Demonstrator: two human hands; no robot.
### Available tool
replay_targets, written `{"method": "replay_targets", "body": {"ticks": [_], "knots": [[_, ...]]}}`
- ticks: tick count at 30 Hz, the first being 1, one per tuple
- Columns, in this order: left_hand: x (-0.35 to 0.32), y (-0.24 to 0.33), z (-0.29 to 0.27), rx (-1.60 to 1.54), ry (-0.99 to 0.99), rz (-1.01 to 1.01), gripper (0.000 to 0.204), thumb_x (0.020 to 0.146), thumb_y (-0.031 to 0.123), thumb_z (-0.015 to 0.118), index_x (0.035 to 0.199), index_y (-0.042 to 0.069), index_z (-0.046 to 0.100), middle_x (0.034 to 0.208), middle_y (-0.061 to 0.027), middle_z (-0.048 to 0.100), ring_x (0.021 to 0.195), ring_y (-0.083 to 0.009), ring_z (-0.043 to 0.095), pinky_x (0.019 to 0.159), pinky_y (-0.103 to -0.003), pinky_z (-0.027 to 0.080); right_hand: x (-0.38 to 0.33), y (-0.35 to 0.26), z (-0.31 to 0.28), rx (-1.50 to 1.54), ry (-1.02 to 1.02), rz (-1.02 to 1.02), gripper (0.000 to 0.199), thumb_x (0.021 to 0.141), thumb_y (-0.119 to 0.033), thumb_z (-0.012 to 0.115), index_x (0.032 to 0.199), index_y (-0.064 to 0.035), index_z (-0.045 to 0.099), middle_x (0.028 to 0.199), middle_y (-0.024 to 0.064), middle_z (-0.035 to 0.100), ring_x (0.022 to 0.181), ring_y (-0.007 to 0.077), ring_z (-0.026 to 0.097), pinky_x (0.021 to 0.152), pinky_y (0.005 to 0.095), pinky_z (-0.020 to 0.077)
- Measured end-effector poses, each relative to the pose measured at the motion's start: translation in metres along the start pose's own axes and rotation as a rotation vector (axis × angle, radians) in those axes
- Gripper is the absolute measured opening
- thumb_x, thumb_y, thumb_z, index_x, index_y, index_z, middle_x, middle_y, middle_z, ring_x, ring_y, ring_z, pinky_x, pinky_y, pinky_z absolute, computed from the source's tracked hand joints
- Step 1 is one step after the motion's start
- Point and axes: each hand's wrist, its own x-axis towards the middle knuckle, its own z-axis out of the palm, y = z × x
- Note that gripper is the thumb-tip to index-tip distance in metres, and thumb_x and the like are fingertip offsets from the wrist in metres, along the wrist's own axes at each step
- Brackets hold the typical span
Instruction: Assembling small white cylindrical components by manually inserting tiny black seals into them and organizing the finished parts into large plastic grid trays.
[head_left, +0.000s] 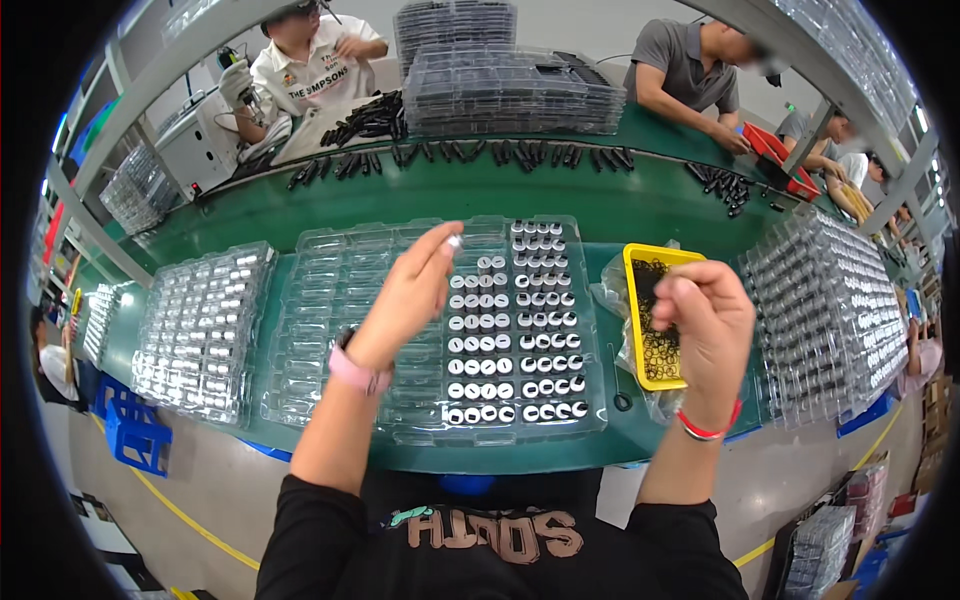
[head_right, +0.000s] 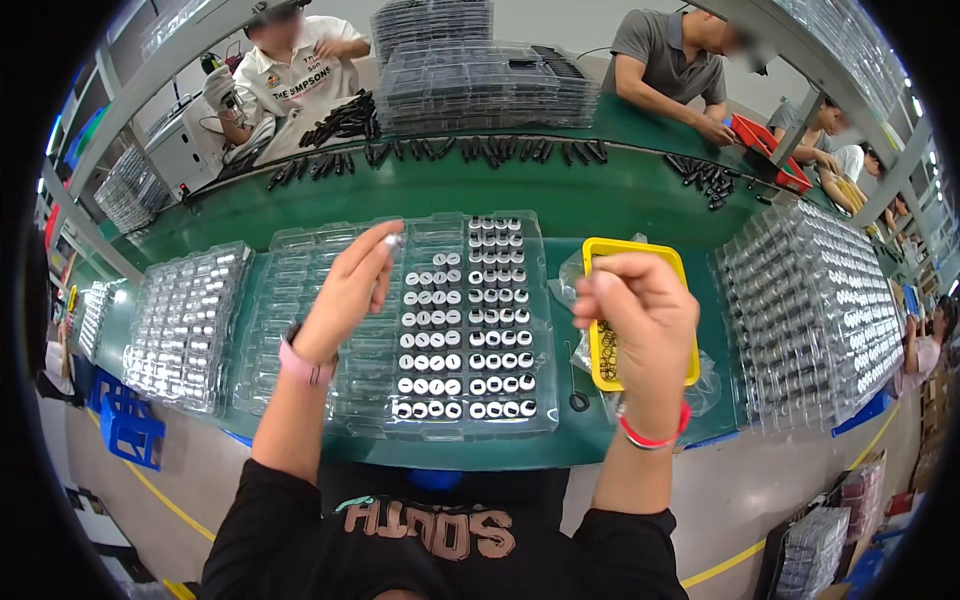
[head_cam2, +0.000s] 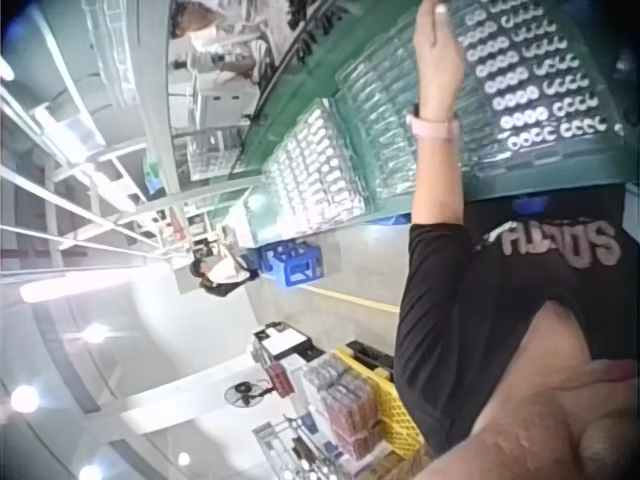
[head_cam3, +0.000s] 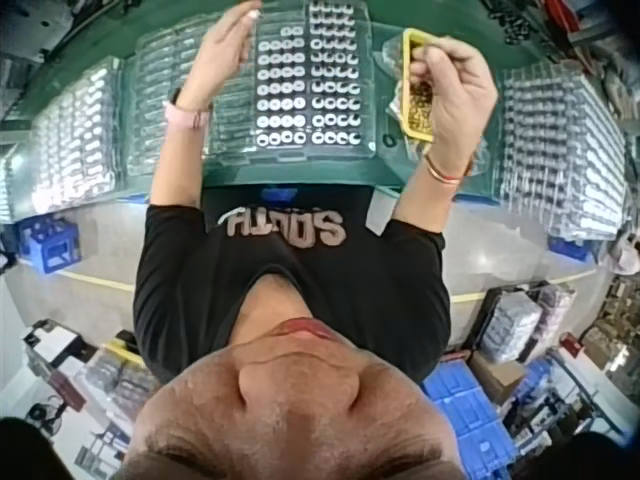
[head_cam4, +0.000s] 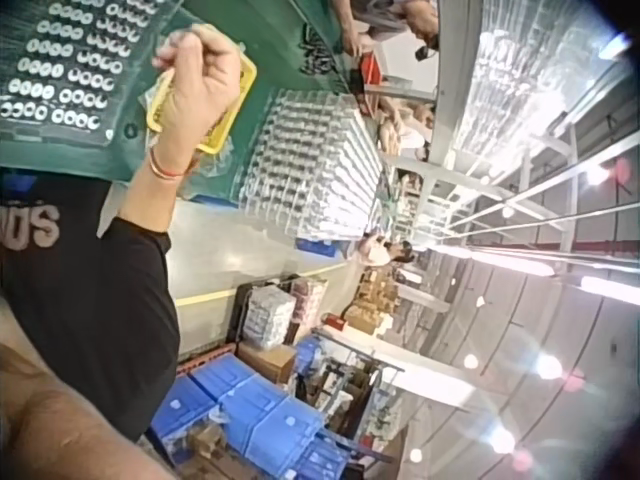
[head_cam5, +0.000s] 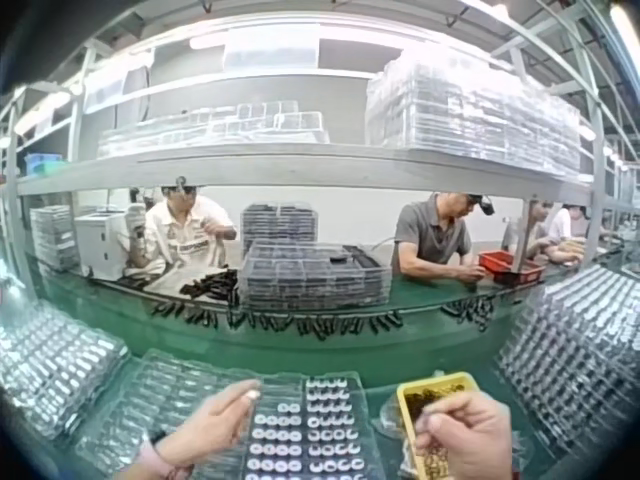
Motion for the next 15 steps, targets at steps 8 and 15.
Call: {"method": "replay_targets", "body": {"ticks": [8,15], "knots": [[0.065,-0.076,-0.021,1.048,-0.027,0.248,0.018,0.07,0.014,0.06,0.084,0.005,0.053,0.07,-0.0094,0.061,0.064,-0.0307,0.057,0.059,-0.039,0.044,0.0,0.007,-0.087,-0.386,0.183,0.062,0.008,0.079,0.002,0.054,0.087,0.0034,0.057,0.071,0.0089,0.059,0.056,0.0137,0.057,0.053,0.0207,0.0472],[0.07,-0.062,0.005,1.108,-0.15,0.18,0.017,0.071,0.015,0.058,0.085,0.006,0.056,0.07,-0.0093,0.061,0.061,-0.0304,0.056,0.058,-0.038,0.044,0.017,0.037,-0.138,-0.964,-0.018,0.097,0.009,0.073,0.002,0.055,0.08,0.0027,0.061,0.069,0.0065,0.057,0.056,0.013,0.052,0.054,0.023,0.044]]}}
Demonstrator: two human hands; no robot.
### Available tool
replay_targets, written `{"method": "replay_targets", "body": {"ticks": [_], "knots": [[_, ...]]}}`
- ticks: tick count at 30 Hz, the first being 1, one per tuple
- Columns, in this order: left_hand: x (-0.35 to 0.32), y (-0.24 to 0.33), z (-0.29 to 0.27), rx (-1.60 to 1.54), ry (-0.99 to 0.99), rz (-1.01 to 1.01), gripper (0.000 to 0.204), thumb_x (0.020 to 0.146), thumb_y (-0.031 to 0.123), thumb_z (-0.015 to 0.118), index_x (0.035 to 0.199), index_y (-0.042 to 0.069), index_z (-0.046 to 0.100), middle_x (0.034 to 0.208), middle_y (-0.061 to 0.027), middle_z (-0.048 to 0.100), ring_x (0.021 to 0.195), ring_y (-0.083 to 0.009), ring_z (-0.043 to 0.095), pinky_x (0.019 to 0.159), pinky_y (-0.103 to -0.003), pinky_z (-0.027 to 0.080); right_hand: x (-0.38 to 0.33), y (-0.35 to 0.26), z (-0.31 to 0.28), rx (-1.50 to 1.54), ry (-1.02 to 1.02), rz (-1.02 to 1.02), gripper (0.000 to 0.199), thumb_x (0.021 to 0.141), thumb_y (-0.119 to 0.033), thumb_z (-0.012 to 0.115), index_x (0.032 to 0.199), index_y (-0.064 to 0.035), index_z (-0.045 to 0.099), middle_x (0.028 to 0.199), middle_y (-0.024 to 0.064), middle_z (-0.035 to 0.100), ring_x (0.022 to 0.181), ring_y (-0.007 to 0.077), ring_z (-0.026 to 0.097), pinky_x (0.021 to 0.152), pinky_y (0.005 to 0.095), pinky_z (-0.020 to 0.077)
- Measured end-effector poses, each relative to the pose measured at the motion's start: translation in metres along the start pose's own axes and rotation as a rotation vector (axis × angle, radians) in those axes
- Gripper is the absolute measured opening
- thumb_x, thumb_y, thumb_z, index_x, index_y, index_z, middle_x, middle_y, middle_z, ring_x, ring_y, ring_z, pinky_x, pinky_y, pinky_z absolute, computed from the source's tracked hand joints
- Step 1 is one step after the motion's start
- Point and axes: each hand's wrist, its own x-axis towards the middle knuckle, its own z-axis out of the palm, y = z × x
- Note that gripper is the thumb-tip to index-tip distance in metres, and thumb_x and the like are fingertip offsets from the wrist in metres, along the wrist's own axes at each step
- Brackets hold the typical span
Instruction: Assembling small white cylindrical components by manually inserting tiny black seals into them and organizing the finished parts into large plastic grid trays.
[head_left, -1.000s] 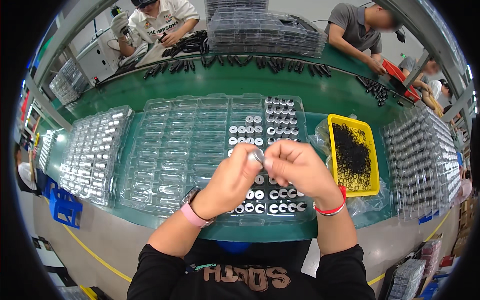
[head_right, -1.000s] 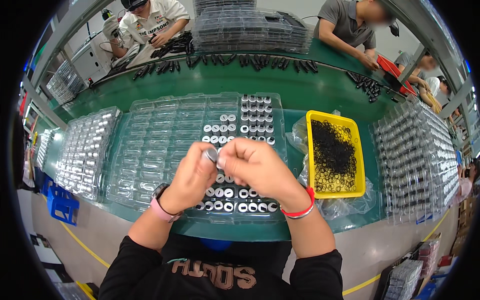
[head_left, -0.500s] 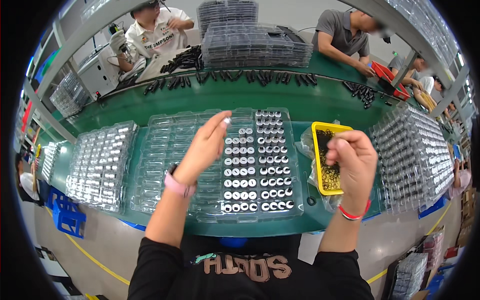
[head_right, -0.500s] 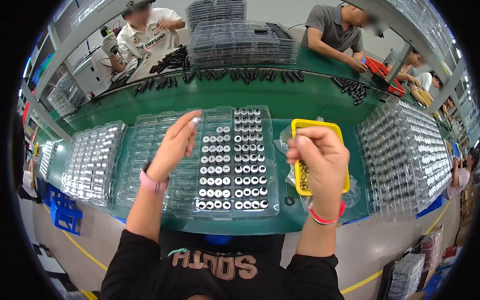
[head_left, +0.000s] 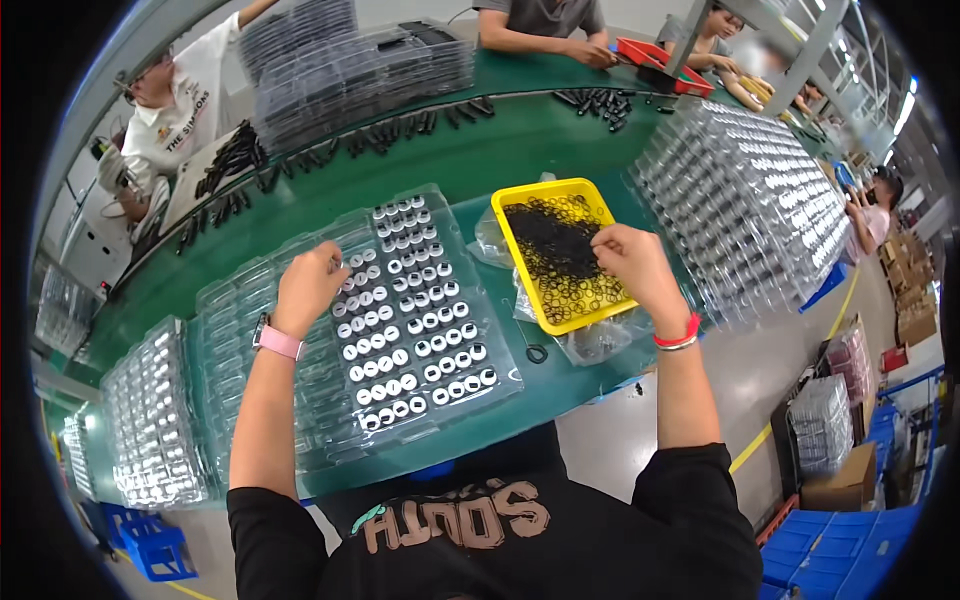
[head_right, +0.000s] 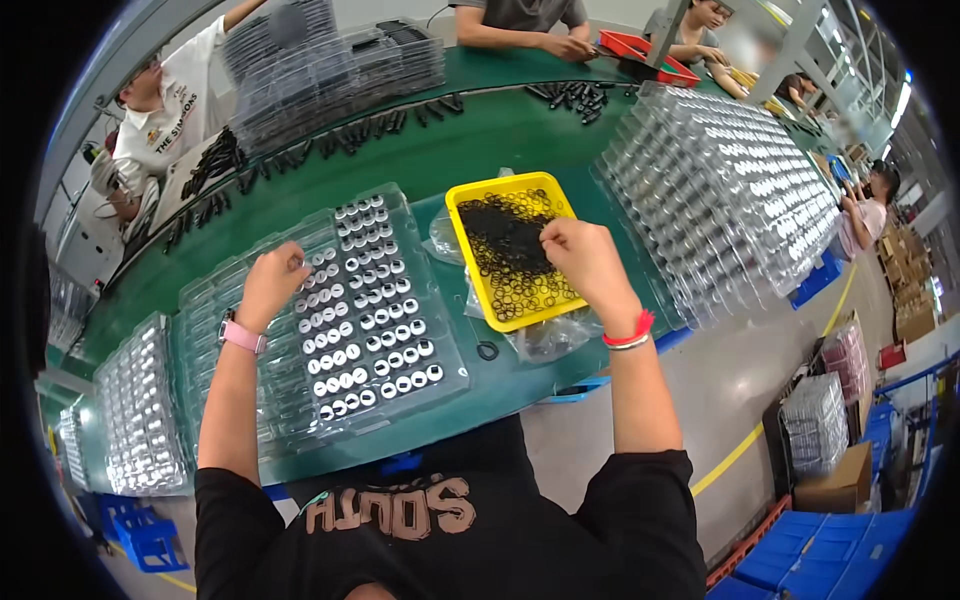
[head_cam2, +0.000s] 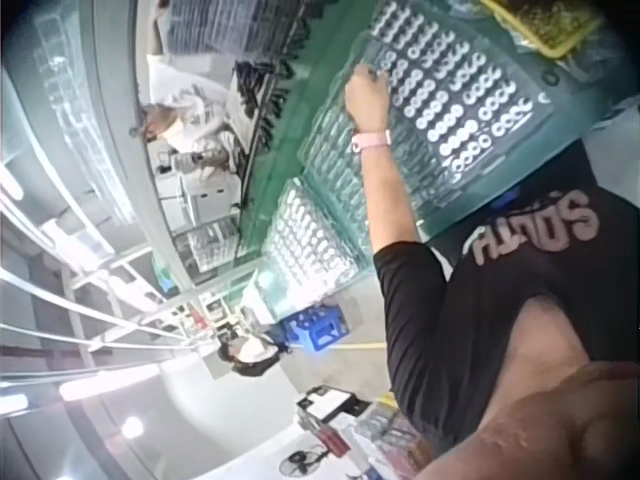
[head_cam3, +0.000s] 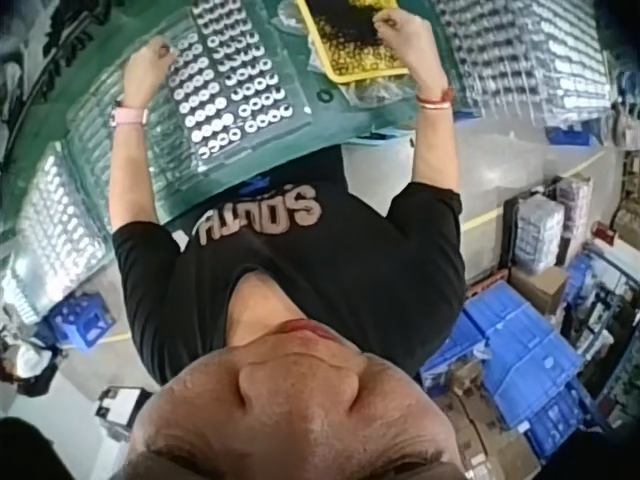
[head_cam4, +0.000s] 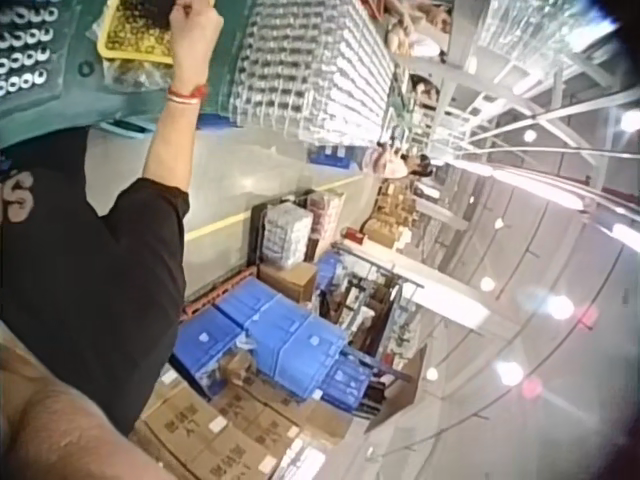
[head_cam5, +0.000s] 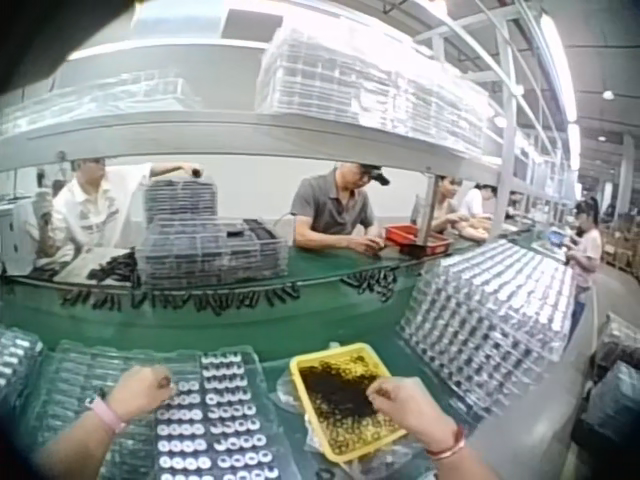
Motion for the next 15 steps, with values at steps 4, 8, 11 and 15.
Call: {"method": "replay_targets", "body": {"ticks": [4,8,11,15], "knots": [[0.003,-0.011,0.009,-0.063,-0.029,0.021,0.016,0.074,0.013,0.056,0.088,0.005,0.058,0.068,-0.0092,0.06,0.058,-0.0289,0.054,0.057,-0.037,0.044,0.011,0.023,-0.001,-0.289,0.054,-0.146,0.01,0.071,-0.001,0.058,0.079,0.0009,0.064,0.07,0.0063,0.055,0.058,0.0159,0.05,0.056,0.0266,0.0425],[-0.001,-0.022,0.006,-0.447,0.003,-0.028,0.018,0.076,0.008,0.053,0.093,0.003,0.057,0.072,-0.0104,0.057,0.059,-0.0264,0.052,0.06,-0.034,0.044,0.017,0.034,0.002,-0.364,0.116,-0.185,0.011,0.071,-0.003,0.06,0.079,-0.0003,0.065,0.071,0.0065,0.054,0.06,0.0181,0.05,0.058,0.0284,0.042],[-0.009,-0.023,-0.019,-1.355,0.113,-0.261,0.024,0.078,-0.002,0.047,0.102,-0.002,0.05,0.088,-0.0141,0.051,0.072,-0.0233,0.052,0.071,-0.031,0.046,0.021,0.032,0.005,-0.382,0.045,-0.187,0.012,0.07,-0.003,0.061,0.08,-0.0006,0.066,0.071,0.007,0.053,0.061,0.0196,0.05,0.06,0.0288,0.0423],[-0.042,-0.011,-0.039,-2.01,0.222,-0.424,0.034,0.078,-0.011,0.041,0.111,-0.005,0.042,0.104,-0.0183,0.044,0.086,-0.0224,0.051,0.085,-0.03,0.045,0.029,0.037,0.009,-0.382,0.007,-0.178,0.011,0.069,-0.004,0.06,0.078,-0.003,0.066,0.075,0.0077,0.055,0.065,0.0225,0.053,0.062,0.0313,0.0439]]}}
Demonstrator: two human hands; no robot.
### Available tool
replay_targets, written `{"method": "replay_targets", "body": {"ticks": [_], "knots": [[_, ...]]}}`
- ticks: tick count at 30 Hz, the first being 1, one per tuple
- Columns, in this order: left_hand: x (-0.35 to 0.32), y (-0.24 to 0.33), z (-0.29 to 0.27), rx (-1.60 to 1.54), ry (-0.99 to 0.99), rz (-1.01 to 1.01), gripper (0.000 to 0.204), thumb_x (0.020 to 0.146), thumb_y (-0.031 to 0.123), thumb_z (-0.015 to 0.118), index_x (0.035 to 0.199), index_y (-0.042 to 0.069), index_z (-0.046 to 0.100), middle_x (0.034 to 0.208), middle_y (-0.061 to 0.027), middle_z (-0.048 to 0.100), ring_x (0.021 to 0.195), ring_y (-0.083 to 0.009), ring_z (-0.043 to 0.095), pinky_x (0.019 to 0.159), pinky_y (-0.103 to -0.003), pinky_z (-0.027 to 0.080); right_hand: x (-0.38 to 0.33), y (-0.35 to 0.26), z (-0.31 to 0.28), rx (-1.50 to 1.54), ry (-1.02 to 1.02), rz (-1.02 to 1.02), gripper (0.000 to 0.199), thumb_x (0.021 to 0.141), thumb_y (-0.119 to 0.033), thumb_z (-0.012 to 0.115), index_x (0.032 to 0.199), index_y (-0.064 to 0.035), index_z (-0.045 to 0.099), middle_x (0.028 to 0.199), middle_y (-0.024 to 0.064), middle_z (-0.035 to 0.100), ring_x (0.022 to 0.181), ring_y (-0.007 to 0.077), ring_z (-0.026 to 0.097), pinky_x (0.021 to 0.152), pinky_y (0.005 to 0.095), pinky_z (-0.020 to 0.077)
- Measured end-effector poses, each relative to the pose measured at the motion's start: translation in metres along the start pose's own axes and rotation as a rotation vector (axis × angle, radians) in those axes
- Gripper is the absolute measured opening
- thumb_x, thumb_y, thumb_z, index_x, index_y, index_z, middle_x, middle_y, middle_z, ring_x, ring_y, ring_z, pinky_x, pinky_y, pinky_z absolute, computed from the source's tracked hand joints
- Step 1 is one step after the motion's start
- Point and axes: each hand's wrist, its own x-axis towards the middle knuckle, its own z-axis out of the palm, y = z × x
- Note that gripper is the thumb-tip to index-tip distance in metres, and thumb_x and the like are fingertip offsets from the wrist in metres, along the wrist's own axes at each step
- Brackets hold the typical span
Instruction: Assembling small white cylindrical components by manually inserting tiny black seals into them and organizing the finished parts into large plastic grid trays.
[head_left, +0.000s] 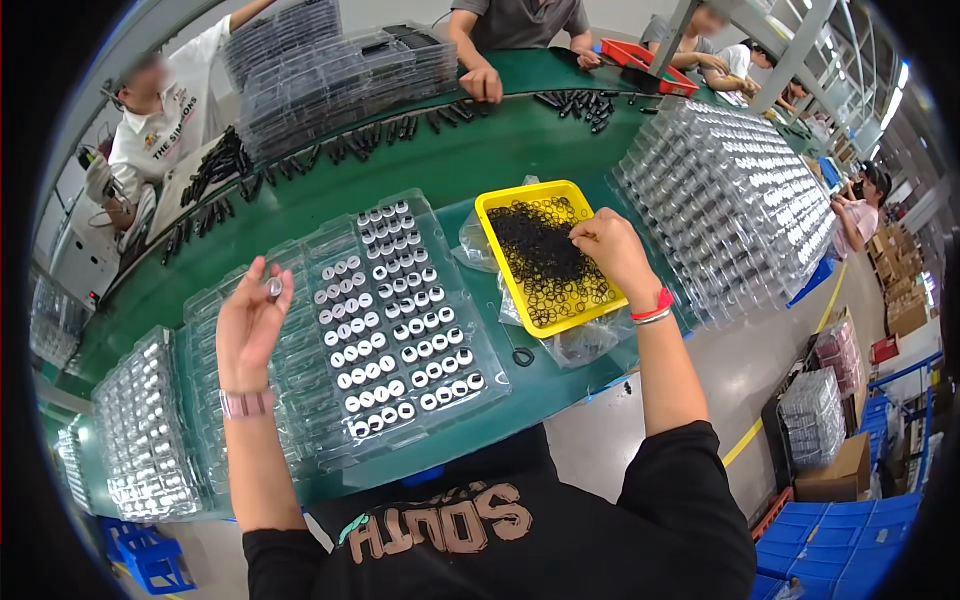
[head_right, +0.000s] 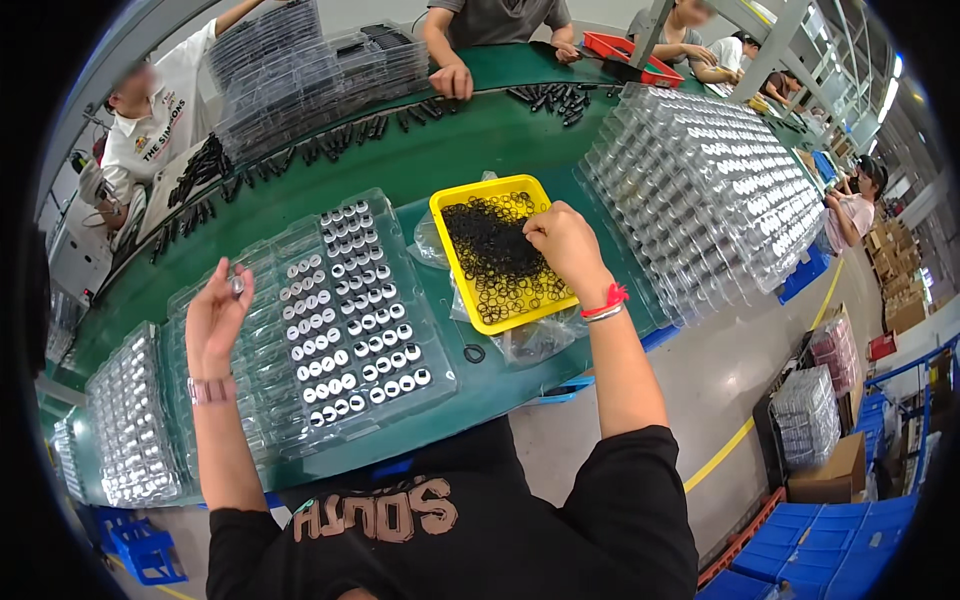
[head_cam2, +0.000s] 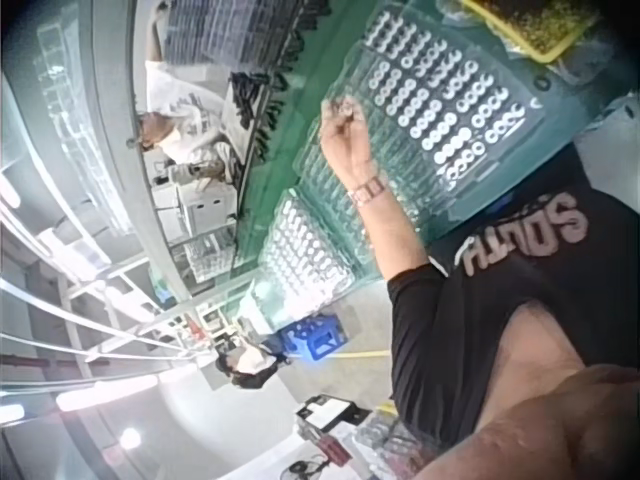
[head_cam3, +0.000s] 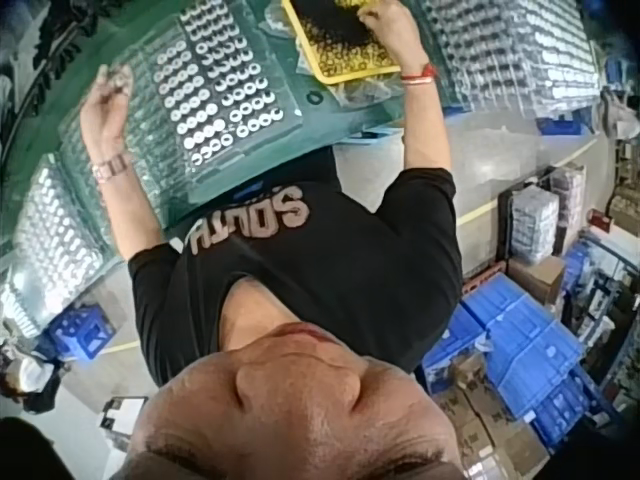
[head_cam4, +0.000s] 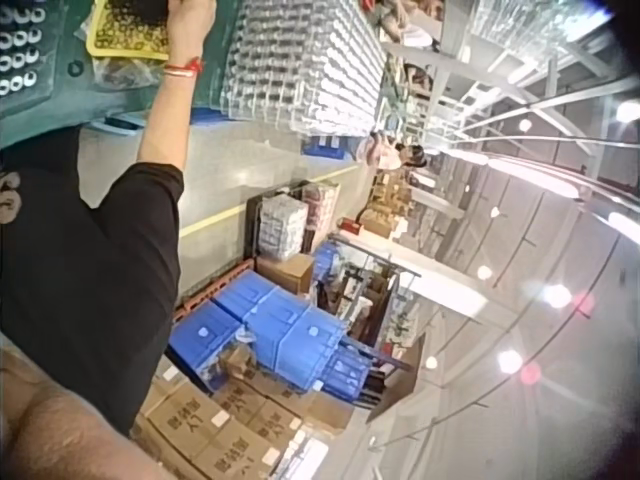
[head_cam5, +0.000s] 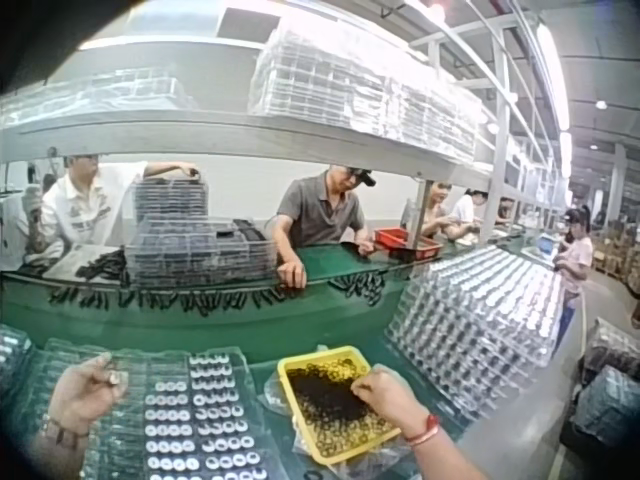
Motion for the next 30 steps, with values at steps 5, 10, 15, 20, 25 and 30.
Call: {"method": "replay_targets", "body": {"ticks": [5,10,15,20,25,30], "knots": [[-0.062,-0.005,0.002,-0.101,-0.067,-0.033,0.038,0.079,-0.013,0.041,0.116,-0.005,0.041,0.107,-0.0204,0.045,0.094,-0.0237,0.05,0.088,-0.029,0.046,0.002,0.007,0.003,0.0,-0.05,0.004,0.01,0.069,-0.005,0.06,0.076,-0.0041,0.066,0.077,0.0075,0.056,0.067,0.0232,0.054,0.063,0.0323,0.0444],[-0.091,-0.013,-0.015,-0.114,-0.192,-0.03,0.036,0.082,-0.009,0.044,0.117,-0.004,0.042,0.105,-0.0203,0.049,0.091,-0.0217,0.052,0.082,-0.026,0.048,-0.001,0.001,0.005,0.061,-0.081,0.005,0.009,0.07,-0.005,0.06,0.076,-0.0044,0.066,0.077,0.007,0.057,0.067,0.0232,0.054,0.063,0.0319,0.0443],[-0.101,-0.019,-0.017,-0.075,-0.175,-0.033,0.034,0.085,-0.002,0.047,0.118,-0.003,0.042,0.103,-0.0188,0.052,0.081,-0.0176,0.053,0.067,-0.021,0.049,-0.006,0.004,0.009,0.056,-0.096,-0.04,0.009,0.07,-0.004,0.06,0.077,-0.0045,0.065,0.078,0.006,0.057,0.067,0.0228,0.054,0.063,0.0312,0.0442],[-0.106,-0.023,-0.019,-0.124,-0.296,-0.085,0.033,0.087,0.004,0.048,0.12,-0.001,0.041,0.103,-0.0174,0.054,0.069,-0.0135,0.051,0.053,-0.018,0.045,-0.009,0.002,0.01,-0.03,-0.085,-0.104,0.01,0.071,0.0,0.058,0.079,-0.0012,0.062,0.076,0.0053,0.057,0.062,0.0166,0.053,0.059,0.0261,0.0431],[-0.107,-0.026,-0.027,-0.09,-0.264,-0.068,0.034,0.088,0.007,0.048,0.121,0.001,0.04,0.105,-0.017,0.054,0.064,-0.0112,0.048,0.046,-0.018,0.04,-0.009,-0.006,-0.001,0.269,-0.102,0.174,0.008,0.072,-0.001,0.055,0.078,0.0001,0.061,0.071,0.0056,0.057,0.059,0.014,0.053,0.056,0.0241,0.0434],[-0.108,-0.027,-0.03,-0.07,-0.202,-0.053,0.033,0.088,0.007,0.048,0.12,0.001,0.041,0.105,-0.0171,0.054,0.063,-0.011,0.047,0.046,-0.018,0.04,-0.012,-0.01,-0.004,0.588,-0.095,0.342,0.009,0.075,0.0,0.052,0.08,0.0004,0.059,0.069,0.0056,0.057,0.057,0.011,0.052,0.055,0.0212,0.0437]]}}
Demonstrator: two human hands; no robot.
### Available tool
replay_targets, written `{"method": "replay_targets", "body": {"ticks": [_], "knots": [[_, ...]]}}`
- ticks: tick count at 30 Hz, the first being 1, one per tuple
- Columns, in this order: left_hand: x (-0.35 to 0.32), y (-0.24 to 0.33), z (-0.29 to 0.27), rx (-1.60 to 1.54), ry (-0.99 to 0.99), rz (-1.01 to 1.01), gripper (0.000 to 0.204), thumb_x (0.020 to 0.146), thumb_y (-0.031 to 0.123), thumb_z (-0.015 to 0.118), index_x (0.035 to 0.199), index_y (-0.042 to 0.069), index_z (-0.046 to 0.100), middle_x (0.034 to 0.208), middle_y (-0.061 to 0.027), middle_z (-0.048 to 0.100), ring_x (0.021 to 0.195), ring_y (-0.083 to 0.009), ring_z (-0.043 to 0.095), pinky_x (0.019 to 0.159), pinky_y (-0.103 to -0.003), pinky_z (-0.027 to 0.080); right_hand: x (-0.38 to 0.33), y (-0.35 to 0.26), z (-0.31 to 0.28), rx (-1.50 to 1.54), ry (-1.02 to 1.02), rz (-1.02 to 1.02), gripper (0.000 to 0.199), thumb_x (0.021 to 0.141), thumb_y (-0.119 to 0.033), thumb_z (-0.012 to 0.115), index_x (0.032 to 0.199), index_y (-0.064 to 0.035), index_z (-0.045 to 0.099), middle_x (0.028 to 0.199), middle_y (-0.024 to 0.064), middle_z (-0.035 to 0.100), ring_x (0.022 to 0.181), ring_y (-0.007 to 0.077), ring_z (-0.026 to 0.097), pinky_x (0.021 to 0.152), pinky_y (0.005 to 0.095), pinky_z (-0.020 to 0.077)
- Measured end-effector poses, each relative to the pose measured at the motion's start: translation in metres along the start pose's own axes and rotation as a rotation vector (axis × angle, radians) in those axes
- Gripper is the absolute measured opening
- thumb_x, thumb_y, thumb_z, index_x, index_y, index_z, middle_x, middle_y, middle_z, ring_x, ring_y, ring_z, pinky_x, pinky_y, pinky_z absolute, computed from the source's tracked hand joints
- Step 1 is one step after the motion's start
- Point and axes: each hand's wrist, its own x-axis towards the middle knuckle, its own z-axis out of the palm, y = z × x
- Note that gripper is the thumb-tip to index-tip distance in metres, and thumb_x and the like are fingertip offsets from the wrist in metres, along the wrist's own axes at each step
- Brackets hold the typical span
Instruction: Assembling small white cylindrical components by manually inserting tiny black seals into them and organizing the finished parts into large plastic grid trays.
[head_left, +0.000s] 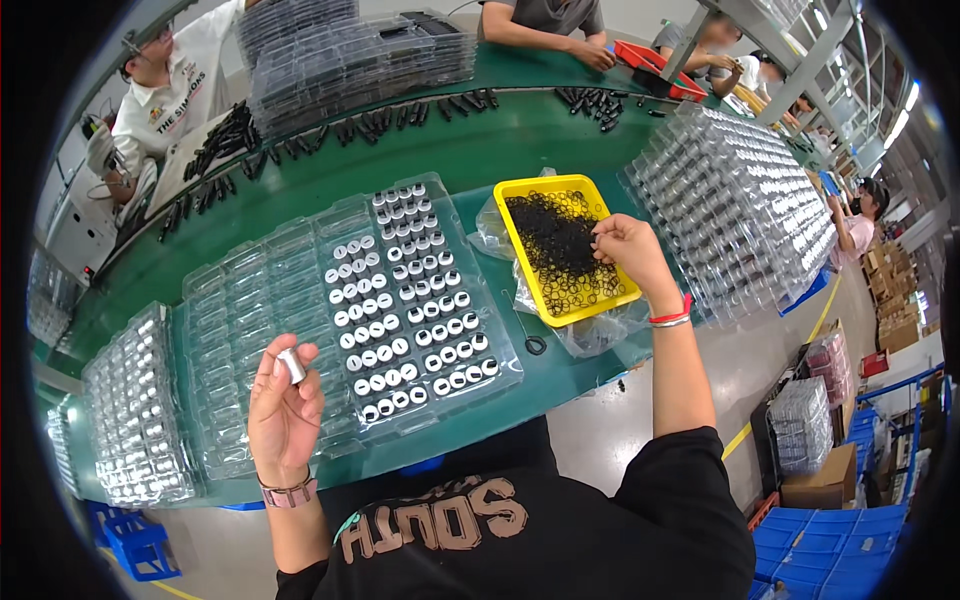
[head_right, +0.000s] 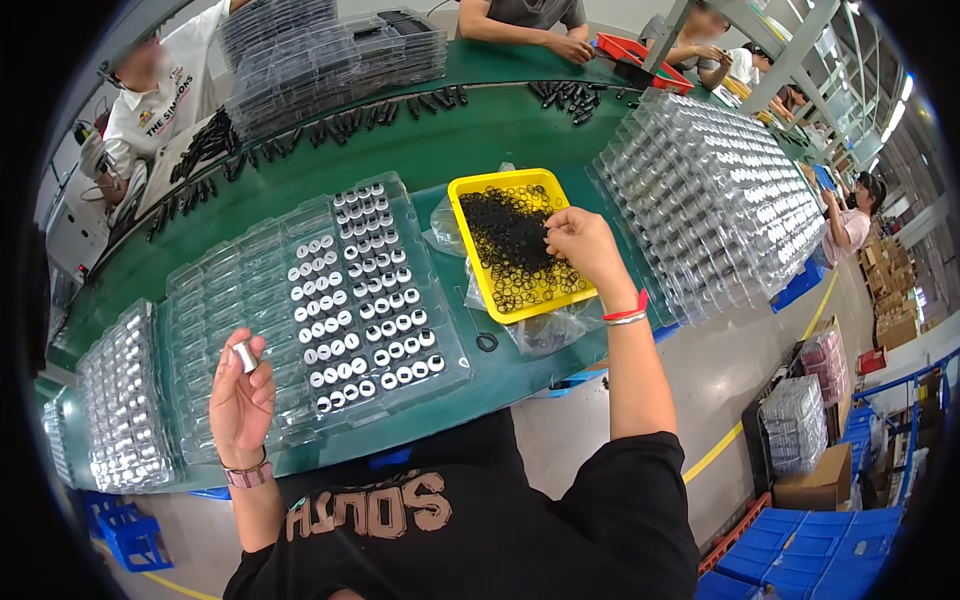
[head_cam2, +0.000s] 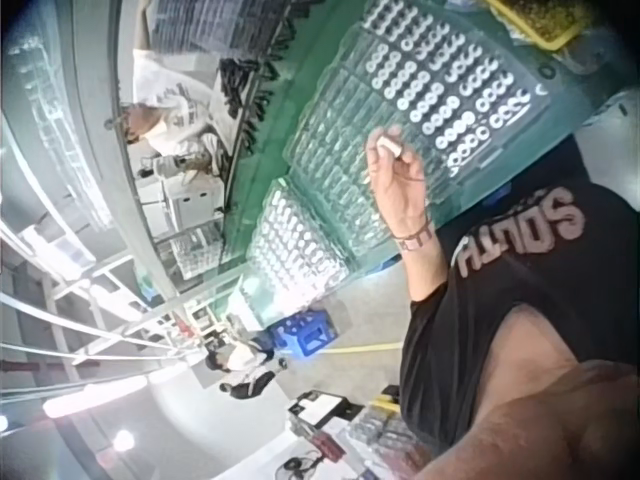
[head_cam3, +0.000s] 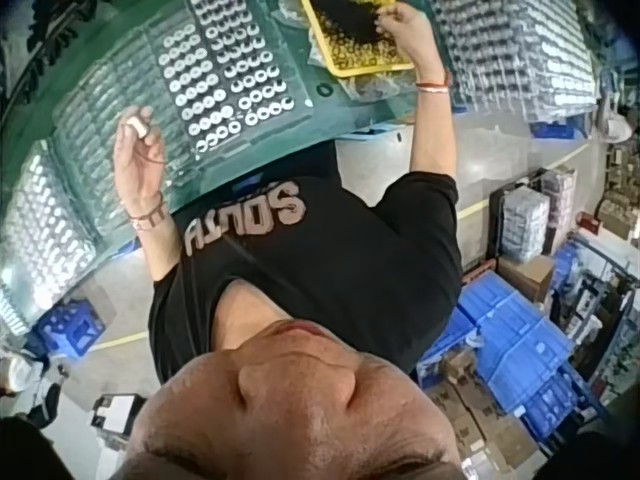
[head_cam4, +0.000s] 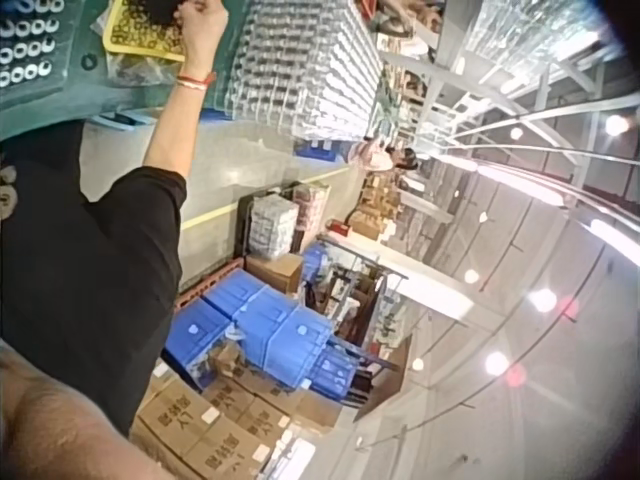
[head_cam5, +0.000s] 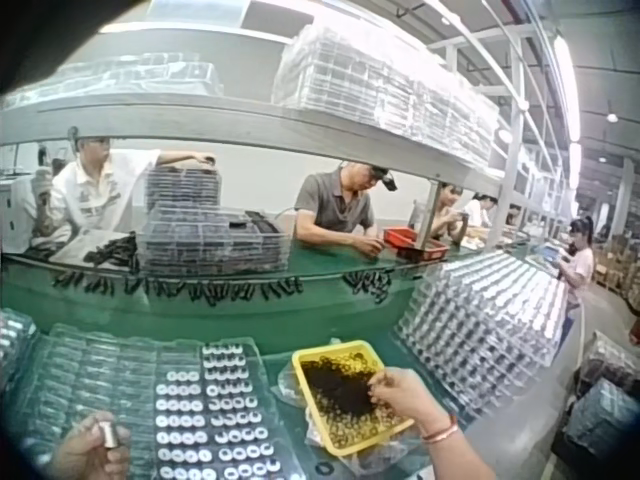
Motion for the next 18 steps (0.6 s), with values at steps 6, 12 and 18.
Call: {"method": "replay_targets", "body": {"ticks": [6,12,18], "knots": [[-0.001,-0.001,-0.005,0.029,-0.042,-0.02,0.03,0.088,0.007,0.048,0.117,0.0,0.044,0.104,-0.0178,0.055,0.062,-0.0111,0.047,0.046,-0.018,0.04,-0.001,0.002,-0.002,0.182,-0.019,0.044,0.01,0.075,0.002,0.05,0.083,-0.001,0.057,0.07,0.0059,0.057,0.059,0.0101,0.052,0.055,0.0195,0.044],[-0.001,0.0,0.0,0.039,-0.032,-0.021,0.028,0.087,0.006,0.049,0.114,-0.001,0.047,0.101,-0.0192,0.057,0.062,-0.0114,0.048,0.047,-0.018,0.04,-0.002,0.001,0.0,0.218,-0.012,0.054,0.011,0.077,0.002,0.049,0.083,-0.0009,0.057,0.071,0.0066,0.058,0.059,0.0102,0.053,0.055,0.0187,0.0437],[-0.001,-0.002,0.0,0.063,-0.048,-0.036,0.029,0.086,0.007,0.051,0.114,0.0,0.048,0.098,-0.0207,0.057,0.063,-0.012,0.049,0.049,-0.018,0.041,-0.003,-0.011,0.007,0.399,-0.009,0.095,0.011,0.079,0.001,0.049,0.086,0.0008,0.058,0.073,0.0082,0.058,0.059,0.0114,0.054,0.055,0.0188,0.0448]]}}
